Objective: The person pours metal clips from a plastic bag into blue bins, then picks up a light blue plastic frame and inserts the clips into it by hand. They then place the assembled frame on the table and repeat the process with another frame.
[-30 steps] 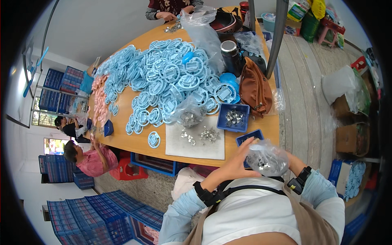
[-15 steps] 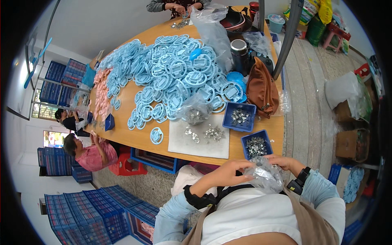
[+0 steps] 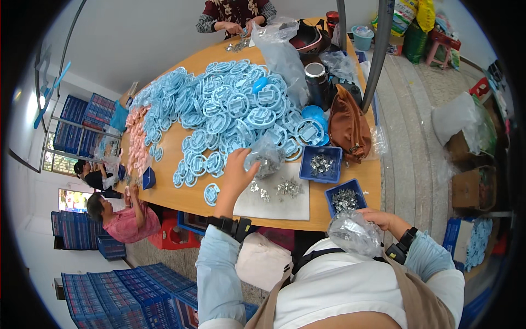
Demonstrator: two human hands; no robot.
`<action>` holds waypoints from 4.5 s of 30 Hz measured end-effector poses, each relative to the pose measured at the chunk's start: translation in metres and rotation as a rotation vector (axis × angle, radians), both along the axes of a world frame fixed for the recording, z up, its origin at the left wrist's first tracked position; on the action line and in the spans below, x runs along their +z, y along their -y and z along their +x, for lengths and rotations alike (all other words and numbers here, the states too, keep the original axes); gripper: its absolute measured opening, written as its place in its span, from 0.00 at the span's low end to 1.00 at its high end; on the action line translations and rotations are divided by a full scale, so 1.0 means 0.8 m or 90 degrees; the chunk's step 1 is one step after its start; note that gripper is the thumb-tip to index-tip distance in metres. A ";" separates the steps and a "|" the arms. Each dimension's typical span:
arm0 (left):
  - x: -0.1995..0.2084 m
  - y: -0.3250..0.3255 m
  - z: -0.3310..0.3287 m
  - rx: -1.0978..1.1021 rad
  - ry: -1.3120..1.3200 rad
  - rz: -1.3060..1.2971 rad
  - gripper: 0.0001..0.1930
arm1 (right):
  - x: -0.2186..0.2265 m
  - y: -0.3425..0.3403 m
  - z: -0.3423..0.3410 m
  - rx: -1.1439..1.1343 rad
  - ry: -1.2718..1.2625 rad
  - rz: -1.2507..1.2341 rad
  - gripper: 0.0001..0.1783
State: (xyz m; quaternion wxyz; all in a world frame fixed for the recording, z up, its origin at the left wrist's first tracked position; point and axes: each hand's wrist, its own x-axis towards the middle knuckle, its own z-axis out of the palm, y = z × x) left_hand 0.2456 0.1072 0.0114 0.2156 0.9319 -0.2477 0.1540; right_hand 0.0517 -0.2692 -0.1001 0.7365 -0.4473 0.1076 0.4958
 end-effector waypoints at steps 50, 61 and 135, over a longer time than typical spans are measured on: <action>-0.164 -0.067 0.127 -0.198 -0.407 0.236 0.35 | 0.046 -0.154 -0.004 -0.375 -0.035 -0.003 0.20; -0.183 -0.066 0.134 -0.233 -0.482 0.236 0.37 | 0.054 -0.157 0.000 -0.367 -0.002 -0.030 0.19; -0.131 -0.101 0.107 0.166 -0.960 -0.649 0.11 | 0.074 -0.140 -0.011 -0.382 -0.017 -0.023 0.16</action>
